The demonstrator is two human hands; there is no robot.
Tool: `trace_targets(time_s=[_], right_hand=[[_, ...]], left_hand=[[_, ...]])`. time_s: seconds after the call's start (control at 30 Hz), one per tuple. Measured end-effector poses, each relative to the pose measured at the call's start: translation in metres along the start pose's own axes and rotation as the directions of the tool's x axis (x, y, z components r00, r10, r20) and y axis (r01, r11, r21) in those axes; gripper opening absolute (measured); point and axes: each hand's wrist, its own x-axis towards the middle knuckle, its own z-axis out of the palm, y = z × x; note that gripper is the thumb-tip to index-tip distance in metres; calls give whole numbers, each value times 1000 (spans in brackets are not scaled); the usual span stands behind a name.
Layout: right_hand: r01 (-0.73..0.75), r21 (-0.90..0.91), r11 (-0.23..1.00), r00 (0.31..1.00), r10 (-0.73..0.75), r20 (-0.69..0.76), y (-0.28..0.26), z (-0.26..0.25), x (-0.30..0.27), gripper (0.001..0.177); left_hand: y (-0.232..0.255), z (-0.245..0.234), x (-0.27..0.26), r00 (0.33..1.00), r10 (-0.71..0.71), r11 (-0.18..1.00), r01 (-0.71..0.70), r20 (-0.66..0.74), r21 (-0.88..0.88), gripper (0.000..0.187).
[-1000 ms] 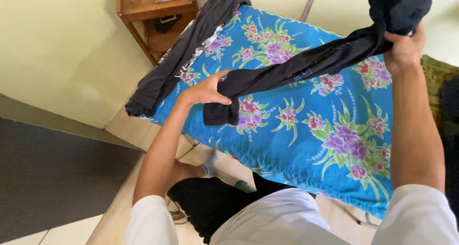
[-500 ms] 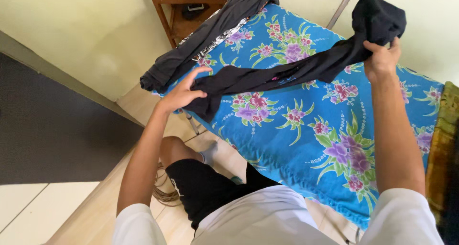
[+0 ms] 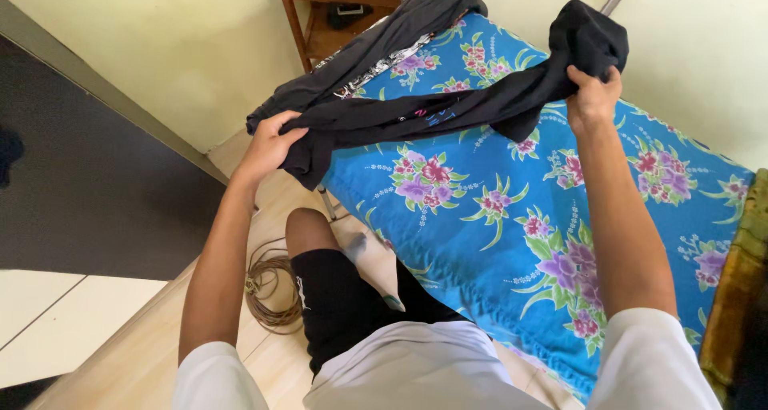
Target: The person unzips a suitcase, removes items of clothing, and rolls each item on a bed before placing them back into the suitcase.
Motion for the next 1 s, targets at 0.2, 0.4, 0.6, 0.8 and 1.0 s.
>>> trace_targets(time_s=[0.2,0.4,0.6,0.8,1.0], right_hand=[[77,30,997,997,-77,-12,31,24,84,79],[161,-39,986,987,-161,7,74,78,167,75],[235,-52,971,970,-231,76,111,150,249,71],[314,-44,948,936,-301,181,173,208,293,71],[291,-572,767,954,-280,110,256,198,273,80]], left_hand=[[54,3,8,951,309,939,-299,-34,170,43],[79,-14,41,992,67,932,-23,-110,361,45],[88,-41,82,959,267,873,-197,-99,447,53],[76,-66,106,959,267,861,-195,-93,469,58],[34,-69,103,995,63,833,-97,80,544,58]])
